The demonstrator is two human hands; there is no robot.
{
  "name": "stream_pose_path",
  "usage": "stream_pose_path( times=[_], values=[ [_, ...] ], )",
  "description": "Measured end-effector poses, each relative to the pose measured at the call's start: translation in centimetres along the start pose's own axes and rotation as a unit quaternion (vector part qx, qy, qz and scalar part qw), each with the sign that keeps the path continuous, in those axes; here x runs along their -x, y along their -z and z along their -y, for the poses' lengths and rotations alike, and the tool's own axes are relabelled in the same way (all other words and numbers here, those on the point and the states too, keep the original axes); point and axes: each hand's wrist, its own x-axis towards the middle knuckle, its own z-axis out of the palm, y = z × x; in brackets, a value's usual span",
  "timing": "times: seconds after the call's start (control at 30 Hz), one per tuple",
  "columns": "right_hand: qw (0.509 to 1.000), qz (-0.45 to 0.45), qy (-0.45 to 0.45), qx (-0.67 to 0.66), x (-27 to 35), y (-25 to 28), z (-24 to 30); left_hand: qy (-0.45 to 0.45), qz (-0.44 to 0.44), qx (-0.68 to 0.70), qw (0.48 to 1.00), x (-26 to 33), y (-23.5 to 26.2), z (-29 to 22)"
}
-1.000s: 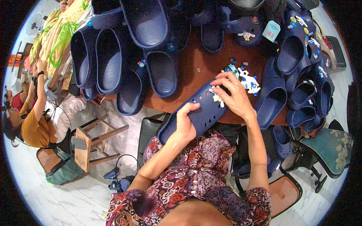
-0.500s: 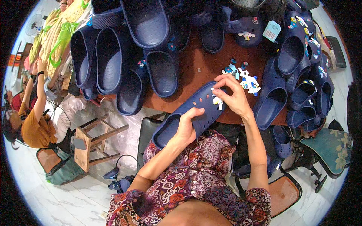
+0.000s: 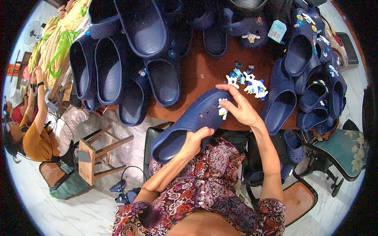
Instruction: Attaching decorative charms to the holes of rubber clogs.
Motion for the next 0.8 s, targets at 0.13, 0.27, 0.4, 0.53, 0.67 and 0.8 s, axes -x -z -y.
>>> stream_pose_path(
  times=[0.13,0.27,0.4,0.53,0.67,0.8],
  values=[
    [0.995,-0.023,0.082,0.053,0.6,-0.1,-0.3,-0.03,0.032,-0.031,0.999,0.3,0.0,-1.3],
    [0.99,-0.043,0.104,0.085,1.1,-0.4,-0.4,-0.03,0.049,-0.005,0.998,0.4,0.1,-1.0],
    [0.988,-0.068,0.108,0.083,1.5,-0.6,-0.5,-0.013,0.068,-0.069,0.995,0.5,0.8,-0.8],
    [0.993,-0.071,0.091,0.036,2.0,-0.6,-0.2,-0.089,0.112,-0.159,0.977,0.3,1.7,0.2],
    [0.995,-0.074,0.068,-0.009,2.2,-0.8,-0.2,-0.095,0.132,-0.215,0.963,0.4,1.7,0.0],
    [0.988,-0.11,0.093,0.064,2.5,-1.6,-0.3,-0.092,0.101,-0.203,0.97,0.8,1.4,0.2]
  ],
)
